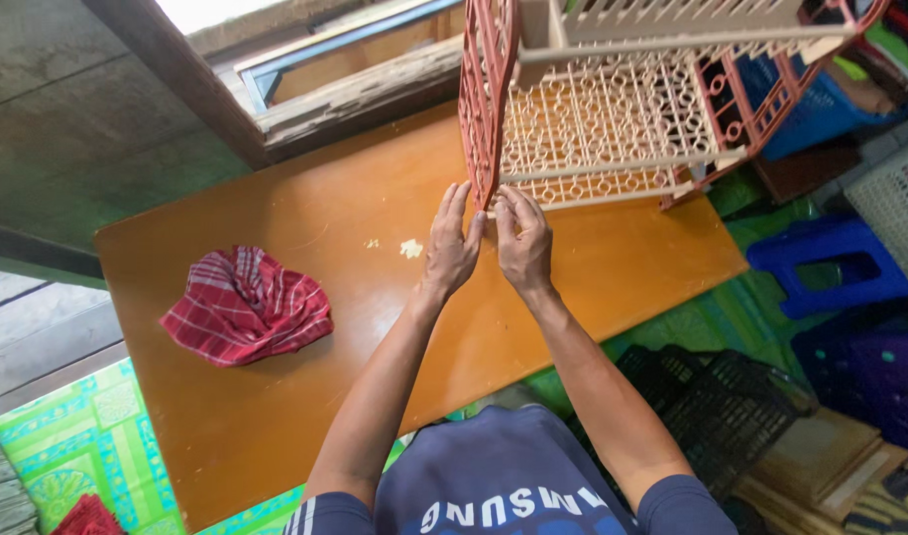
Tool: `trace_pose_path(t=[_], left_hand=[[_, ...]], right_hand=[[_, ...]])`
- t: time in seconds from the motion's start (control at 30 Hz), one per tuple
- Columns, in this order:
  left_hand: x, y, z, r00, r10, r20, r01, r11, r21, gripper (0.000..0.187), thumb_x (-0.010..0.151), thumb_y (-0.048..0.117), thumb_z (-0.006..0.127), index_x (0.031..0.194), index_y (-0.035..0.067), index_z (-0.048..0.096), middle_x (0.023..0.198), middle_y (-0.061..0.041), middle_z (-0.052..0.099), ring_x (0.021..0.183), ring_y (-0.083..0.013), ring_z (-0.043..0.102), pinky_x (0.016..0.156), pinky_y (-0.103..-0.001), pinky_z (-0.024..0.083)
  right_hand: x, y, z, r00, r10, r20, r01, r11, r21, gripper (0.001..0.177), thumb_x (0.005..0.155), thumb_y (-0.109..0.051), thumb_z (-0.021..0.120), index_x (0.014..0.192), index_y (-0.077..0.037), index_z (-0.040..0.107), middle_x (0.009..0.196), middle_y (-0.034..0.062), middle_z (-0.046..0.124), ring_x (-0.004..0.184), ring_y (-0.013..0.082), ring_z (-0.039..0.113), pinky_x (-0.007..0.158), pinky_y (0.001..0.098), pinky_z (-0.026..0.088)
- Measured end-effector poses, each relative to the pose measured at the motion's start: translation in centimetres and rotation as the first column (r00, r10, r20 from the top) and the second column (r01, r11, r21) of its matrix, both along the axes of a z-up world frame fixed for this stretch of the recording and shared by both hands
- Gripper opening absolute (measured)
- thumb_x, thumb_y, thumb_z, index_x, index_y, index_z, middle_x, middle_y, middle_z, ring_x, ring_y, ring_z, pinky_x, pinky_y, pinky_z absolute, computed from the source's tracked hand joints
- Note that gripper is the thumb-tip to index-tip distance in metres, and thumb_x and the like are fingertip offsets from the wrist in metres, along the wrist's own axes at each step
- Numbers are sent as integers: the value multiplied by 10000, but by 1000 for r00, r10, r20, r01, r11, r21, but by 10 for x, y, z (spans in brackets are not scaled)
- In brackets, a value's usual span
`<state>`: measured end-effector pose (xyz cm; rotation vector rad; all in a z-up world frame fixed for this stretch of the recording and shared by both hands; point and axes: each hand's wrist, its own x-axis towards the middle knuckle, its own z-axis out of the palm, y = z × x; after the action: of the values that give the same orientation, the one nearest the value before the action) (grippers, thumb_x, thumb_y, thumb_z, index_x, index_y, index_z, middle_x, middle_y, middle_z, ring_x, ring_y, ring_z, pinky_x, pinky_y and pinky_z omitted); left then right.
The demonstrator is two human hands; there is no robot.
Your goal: The person disassembles a plastic dish rack on a wooden table, separating the side panels, base, and cutlery tray. They then use a red and white striped cloth to wipe each component, including the side panels and base, before placing them back on the table.
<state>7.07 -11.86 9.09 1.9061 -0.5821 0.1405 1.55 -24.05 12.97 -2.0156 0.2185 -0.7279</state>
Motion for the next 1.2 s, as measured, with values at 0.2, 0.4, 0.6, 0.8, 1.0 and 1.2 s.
trace_pose_path(t=[0.2, 0.4, 0.6, 0.8, 1.0, 1.2], left_hand=[[29, -48, 11, 995, 55, 79, -41, 984, -172, 522, 1016, 126, 609, 1491, 2, 429, 1396, -274, 578, 1292, -385, 587, 1097, -434, 475], [20, -61, 6, 984, 121, -132, -135, 986, -99, 197, 1019, 127, 630, 1208, 71, 623, 1011, -139, 748, 888, -266, 762, 791, -391, 598], [19, -48, 10, 984, 162, -75, -160, 986, 44, 175, 978, 143, 654, 1133, 67, 623, 997, -120, 731, 890, -296, 738, 779, -393, 579], [15, -37, 22, 987, 147, 63, -154, 980, 129, 220, 936, 153, 679, 1137, 87, 617, 1012, -78, 738, 950, -267, 711, 818, -436, 483], [28, -41, 58, 965, 213, 152, -208, 977, -50, 643, 932, 157, 677, 1498, 9, 409, 1370, -241, 564, 1229, -407, 570, 981, -491, 458], [50, -55, 88, 984, 82, 160, -53, 983, -175, 677, 965, 66, 561, 1595, 0, 323, 1578, -222, 469, 1429, -385, 512, 1197, -453, 427]], right_hand=[[33, -37, 20, 997, 80, 14, -81, 973, 218, 364, 1056, -190, 583, 1354, 15, 612, 1246, 123, 704, 1043, 190, 692, 898, 295, 572], [65, -60, 55, 959, 239, 151, -278, 708, 650, 679, 1007, -536, 599, 1427, -11, 498, 1307, 140, 632, 1210, 217, 649, 1028, 360, 546], [92, -54, 85, 968, 206, 145, -234, 524, 819, 842, 849, -667, 675, 1384, -61, 437, 1149, 174, 593, 1075, 265, 667, 908, 436, 611], [103, -56, 94, 973, 226, -46, -88, 545, 834, 797, 737, -737, 659, 1285, -205, 433, 1076, 103, 682, 819, 224, 766, 689, 388, 645], [114, -55, 89, 972, 230, 45, -142, 423, 895, 766, 842, -574, 749, 1382, -81, 523, 1047, 95, 621, 805, 239, 735, 721, 360, 640], [112, -56, 88, 986, 166, -14, -66, 469, 881, 765, 790, -589, 707, 1407, -195, 487, 1158, -8, 648, 769, 207, 716, 659, 327, 600]])
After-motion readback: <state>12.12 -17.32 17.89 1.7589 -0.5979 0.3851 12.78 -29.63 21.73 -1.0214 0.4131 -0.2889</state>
